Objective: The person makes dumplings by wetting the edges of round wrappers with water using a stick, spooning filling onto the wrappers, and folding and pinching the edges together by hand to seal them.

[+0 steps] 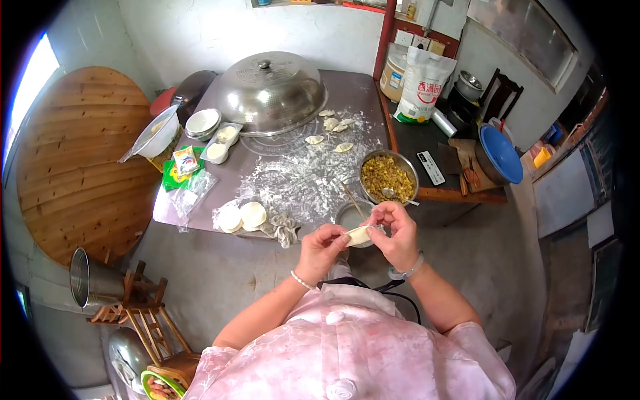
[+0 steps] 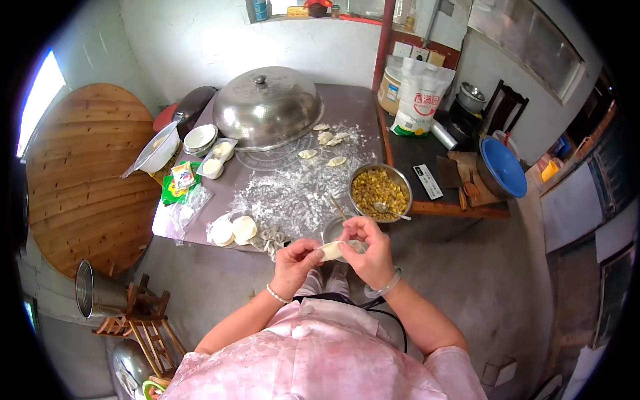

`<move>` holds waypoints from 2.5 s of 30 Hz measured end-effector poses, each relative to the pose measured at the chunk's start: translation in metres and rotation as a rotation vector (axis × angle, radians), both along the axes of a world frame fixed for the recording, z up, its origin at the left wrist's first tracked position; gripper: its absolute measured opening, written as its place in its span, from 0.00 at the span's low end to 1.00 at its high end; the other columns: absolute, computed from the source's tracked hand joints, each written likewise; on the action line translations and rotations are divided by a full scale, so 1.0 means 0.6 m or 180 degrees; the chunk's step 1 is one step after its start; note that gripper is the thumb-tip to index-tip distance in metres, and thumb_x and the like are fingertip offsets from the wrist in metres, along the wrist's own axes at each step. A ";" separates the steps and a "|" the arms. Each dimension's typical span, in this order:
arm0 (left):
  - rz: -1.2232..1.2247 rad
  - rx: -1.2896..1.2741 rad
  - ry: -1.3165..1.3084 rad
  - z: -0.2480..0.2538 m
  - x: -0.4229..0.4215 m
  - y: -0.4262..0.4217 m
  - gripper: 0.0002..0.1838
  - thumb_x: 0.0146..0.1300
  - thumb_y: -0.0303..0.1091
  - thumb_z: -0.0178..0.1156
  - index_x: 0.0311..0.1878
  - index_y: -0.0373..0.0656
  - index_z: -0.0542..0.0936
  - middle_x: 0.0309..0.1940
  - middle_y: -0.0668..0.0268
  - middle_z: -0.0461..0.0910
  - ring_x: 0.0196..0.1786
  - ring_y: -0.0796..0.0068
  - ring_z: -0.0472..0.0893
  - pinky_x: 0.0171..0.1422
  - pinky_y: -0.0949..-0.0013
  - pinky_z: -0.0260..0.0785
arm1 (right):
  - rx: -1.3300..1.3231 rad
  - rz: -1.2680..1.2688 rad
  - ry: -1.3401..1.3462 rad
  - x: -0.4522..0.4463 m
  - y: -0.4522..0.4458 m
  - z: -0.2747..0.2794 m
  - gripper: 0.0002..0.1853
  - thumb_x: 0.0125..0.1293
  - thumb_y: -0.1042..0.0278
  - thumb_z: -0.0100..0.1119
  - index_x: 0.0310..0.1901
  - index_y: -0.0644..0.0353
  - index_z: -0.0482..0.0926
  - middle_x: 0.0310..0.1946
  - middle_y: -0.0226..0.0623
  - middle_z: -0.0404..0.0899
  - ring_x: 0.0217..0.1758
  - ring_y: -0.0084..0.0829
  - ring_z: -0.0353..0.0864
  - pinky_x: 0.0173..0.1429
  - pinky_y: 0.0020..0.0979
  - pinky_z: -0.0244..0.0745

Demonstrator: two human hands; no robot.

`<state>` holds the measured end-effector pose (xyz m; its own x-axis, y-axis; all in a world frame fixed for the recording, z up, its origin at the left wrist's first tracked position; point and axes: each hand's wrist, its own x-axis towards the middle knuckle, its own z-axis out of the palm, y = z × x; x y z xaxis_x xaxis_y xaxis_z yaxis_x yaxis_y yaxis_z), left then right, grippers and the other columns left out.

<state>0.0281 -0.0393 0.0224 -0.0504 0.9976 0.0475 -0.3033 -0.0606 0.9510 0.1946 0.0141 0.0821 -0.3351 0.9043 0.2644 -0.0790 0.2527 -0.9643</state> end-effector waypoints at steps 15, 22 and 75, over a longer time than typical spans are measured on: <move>0.0041 -0.0122 0.0366 0.023 0.004 -0.007 0.10 0.56 0.20 0.64 0.40 0.37 0.75 0.27 0.73 0.77 0.31 0.88 0.76 0.35 0.84 0.69 | -0.0001 0.0061 -0.0112 -0.002 0.002 0.007 0.18 0.53 0.86 0.58 0.46 0.65 0.68 0.33 0.32 0.74 0.38 0.20 0.76 0.46 0.24 0.73; 0.0012 0.0123 -0.0272 0.006 -0.005 -0.008 0.08 0.55 0.19 0.64 0.38 0.36 0.78 0.35 0.71 0.78 0.36 0.85 0.77 0.39 0.80 0.71 | 0.0020 0.0017 -0.0022 -0.006 0.001 0.005 0.18 0.53 0.83 0.60 0.46 0.66 0.70 0.32 0.31 0.76 0.36 0.18 0.77 0.45 0.22 0.73; 0.0344 0.0133 0.0111 0.051 0.015 -0.024 0.04 0.60 0.22 0.60 0.38 0.34 0.80 0.35 0.68 0.80 0.36 0.83 0.76 0.42 0.79 0.69 | 0.0319 0.0310 -0.0575 -0.001 -0.022 -0.004 0.08 0.56 0.75 0.65 0.38 0.64 0.81 0.29 0.25 0.77 0.28 0.12 0.72 0.32 0.17 0.67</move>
<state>0.0373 -0.0538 0.0529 -0.1550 0.9836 0.0926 -0.2597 -0.1310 0.9568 0.1941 0.0011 0.0796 -0.4695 0.8377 0.2791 0.0640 0.3475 -0.9355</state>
